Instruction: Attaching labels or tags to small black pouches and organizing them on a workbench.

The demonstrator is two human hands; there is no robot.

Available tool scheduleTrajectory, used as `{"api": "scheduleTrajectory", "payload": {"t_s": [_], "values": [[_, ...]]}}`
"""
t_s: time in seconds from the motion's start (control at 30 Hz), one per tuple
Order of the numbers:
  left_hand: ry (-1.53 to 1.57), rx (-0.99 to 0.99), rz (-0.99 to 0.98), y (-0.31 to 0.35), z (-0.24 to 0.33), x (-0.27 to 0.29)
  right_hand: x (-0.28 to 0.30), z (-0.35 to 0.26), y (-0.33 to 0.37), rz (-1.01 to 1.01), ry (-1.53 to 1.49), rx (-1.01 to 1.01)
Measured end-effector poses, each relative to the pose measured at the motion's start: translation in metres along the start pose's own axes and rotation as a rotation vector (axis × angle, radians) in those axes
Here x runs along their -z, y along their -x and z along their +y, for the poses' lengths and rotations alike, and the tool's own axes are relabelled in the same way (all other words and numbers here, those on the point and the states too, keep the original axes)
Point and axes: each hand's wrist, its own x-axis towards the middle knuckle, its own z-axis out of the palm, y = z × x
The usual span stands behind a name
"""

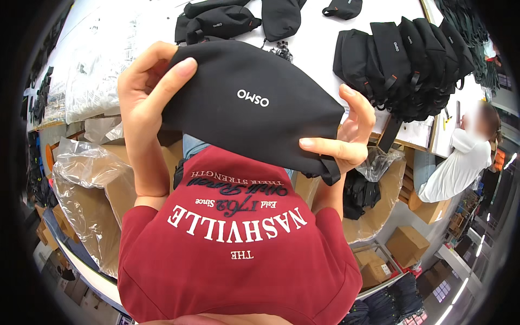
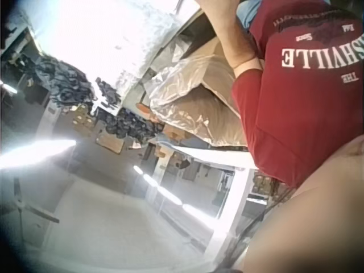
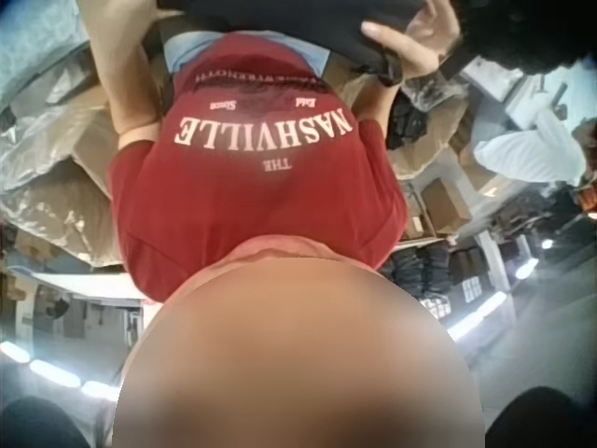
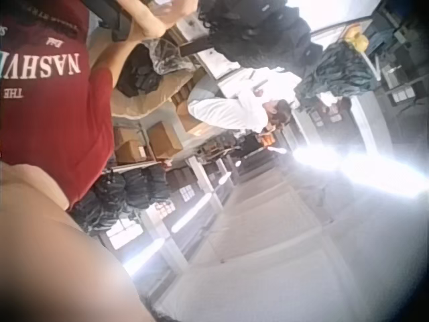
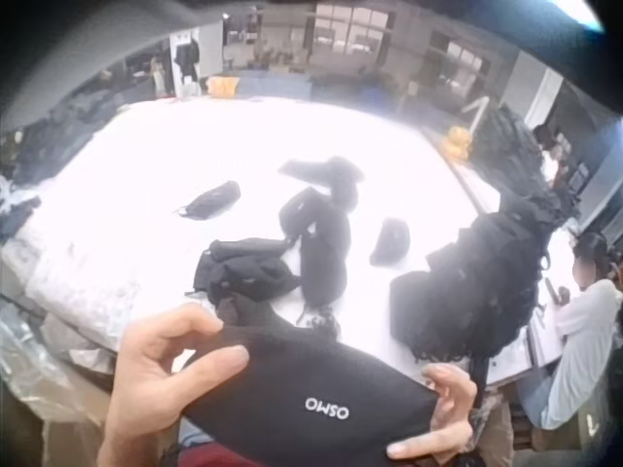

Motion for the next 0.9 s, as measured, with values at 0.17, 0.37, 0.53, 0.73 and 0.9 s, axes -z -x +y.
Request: {"api": "scheduleTrajectory", "payload": {"t_s": [0.17, 0.37, 0.53, 0.73, 0.9], "values": [[0.164, 0.008, 0.039, 0.010, 0.009, -0.003, -0.007, 0.001, 0.010, 0.077, -0.158, -0.035], [0.143, 0.109, 0.100, 0.016, 0.026, -0.009, -0.008, 0.002, 0.010, 0.091, -0.254, -0.075], [0.138, 0.098, 0.110, 0.017, 0.025, -0.007, -0.010, -0.001, 0.008, 0.081, -0.278, -0.114], [0.157, 0.072, 0.146, 0.019, 0.021, -0.005, -0.012, -0.002, 0.004, 0.019, -0.194, -0.145], [-0.009, -0.028, 0.197, 0.009, -0.010, 0.002, 0.010, 0.018, -0.014, -0.049, 0.229, -0.339]]}}
